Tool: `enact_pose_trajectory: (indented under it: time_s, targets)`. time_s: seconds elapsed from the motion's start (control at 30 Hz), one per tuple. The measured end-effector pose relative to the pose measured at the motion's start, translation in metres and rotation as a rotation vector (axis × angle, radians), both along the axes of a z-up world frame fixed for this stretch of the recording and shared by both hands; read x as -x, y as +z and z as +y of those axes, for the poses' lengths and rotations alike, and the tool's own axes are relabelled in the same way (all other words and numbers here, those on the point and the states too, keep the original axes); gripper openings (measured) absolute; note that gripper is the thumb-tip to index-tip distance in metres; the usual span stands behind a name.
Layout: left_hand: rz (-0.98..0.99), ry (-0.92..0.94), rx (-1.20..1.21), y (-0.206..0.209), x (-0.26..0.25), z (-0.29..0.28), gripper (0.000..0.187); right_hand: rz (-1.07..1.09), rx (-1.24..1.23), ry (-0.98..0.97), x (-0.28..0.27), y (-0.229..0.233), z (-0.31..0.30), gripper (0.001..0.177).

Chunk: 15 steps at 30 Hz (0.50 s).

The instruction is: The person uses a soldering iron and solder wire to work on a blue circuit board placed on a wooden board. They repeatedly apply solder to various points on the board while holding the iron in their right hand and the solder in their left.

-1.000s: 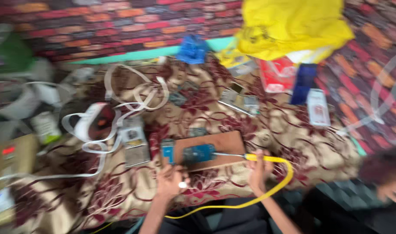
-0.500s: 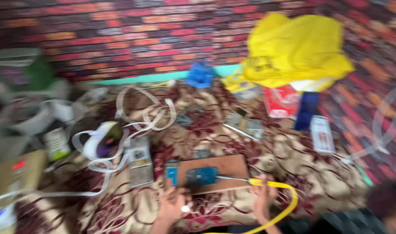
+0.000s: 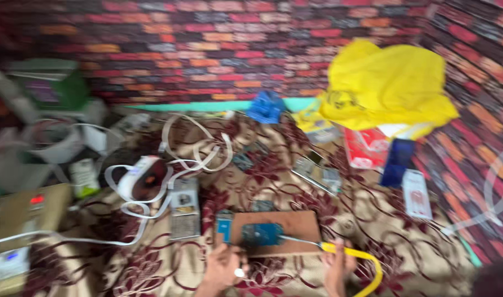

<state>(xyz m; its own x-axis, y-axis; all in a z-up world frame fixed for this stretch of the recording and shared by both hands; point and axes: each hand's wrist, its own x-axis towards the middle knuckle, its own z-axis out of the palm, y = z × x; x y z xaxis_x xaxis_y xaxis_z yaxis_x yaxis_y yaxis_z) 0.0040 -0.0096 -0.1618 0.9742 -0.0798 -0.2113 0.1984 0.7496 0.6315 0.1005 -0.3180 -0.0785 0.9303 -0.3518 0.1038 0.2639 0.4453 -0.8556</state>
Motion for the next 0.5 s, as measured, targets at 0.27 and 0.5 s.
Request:
enact_pose_trajectory:
  time_s: [0.27, 0.5]
  targets:
    - [-0.238, -0.408, 0.44, 0.04, -0.03, 0.027, 0.045, -0.133, 0.02, 0.014, -0.01, 0.004, 0.007, 0.019]
    - [-0.07, -0.052, 0.742, 0.036, -0.026, 0.021, 0.032, -0.017, 0.009, 0.023, -0.002, 0.002, 0.007, 0.022]
